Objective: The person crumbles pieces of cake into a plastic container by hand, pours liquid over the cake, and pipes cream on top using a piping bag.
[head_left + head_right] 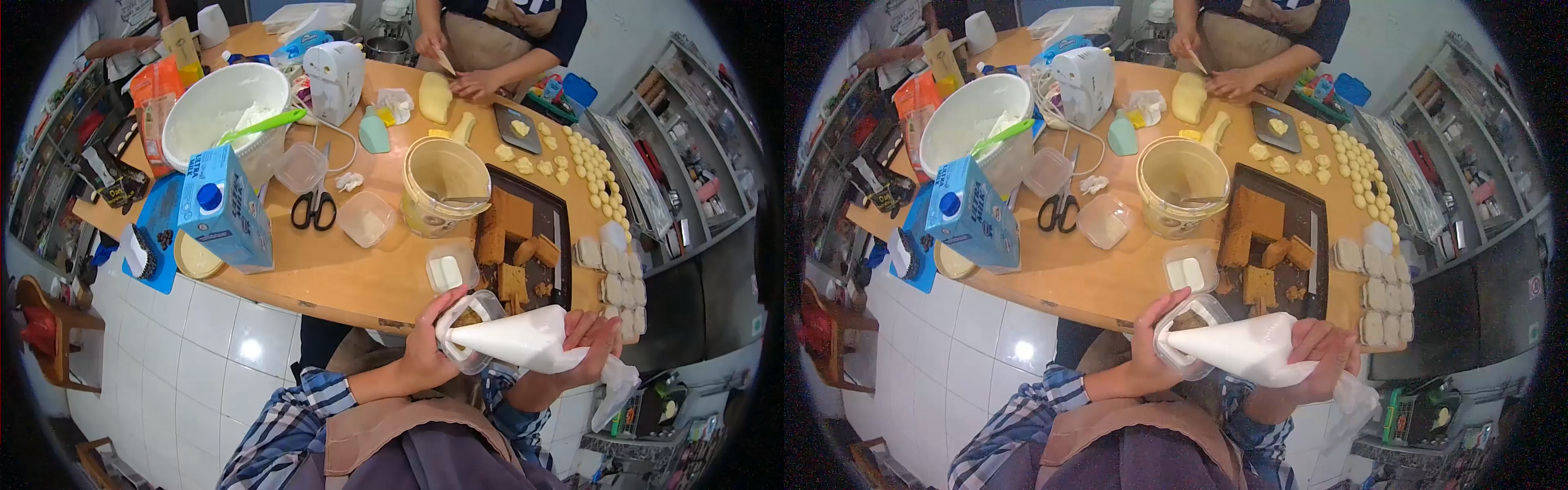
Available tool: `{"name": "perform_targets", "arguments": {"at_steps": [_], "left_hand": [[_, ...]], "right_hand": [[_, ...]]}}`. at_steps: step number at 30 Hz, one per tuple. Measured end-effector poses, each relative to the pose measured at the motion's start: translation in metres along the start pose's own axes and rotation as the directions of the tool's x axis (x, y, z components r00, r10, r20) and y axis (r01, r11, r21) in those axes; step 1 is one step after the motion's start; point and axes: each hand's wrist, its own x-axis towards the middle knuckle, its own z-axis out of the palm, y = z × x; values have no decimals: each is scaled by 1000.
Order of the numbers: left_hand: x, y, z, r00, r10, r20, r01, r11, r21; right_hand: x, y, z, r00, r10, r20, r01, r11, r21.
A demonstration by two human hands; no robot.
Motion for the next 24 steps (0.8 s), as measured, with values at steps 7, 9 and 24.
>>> {"name": "perform_targets", "arguments": {"at_steps": [7, 9, 24], "left_hand": [[2, 1, 1, 999, -36, -6, 36, 999, -15], [3, 1, 1, 1000, -30, -3, 30, 999, 25], [13, 19, -20, 922, -359, 145, 382, 906, -182]], "right_hand": [[-3, -3, 2, 987, -161, 20, 162, 977, -135], [-2, -4, 0, 978, -191, 83, 201, 969, -145], [11, -20, 10, 973, -228, -27, 220, 960, -174]]}}
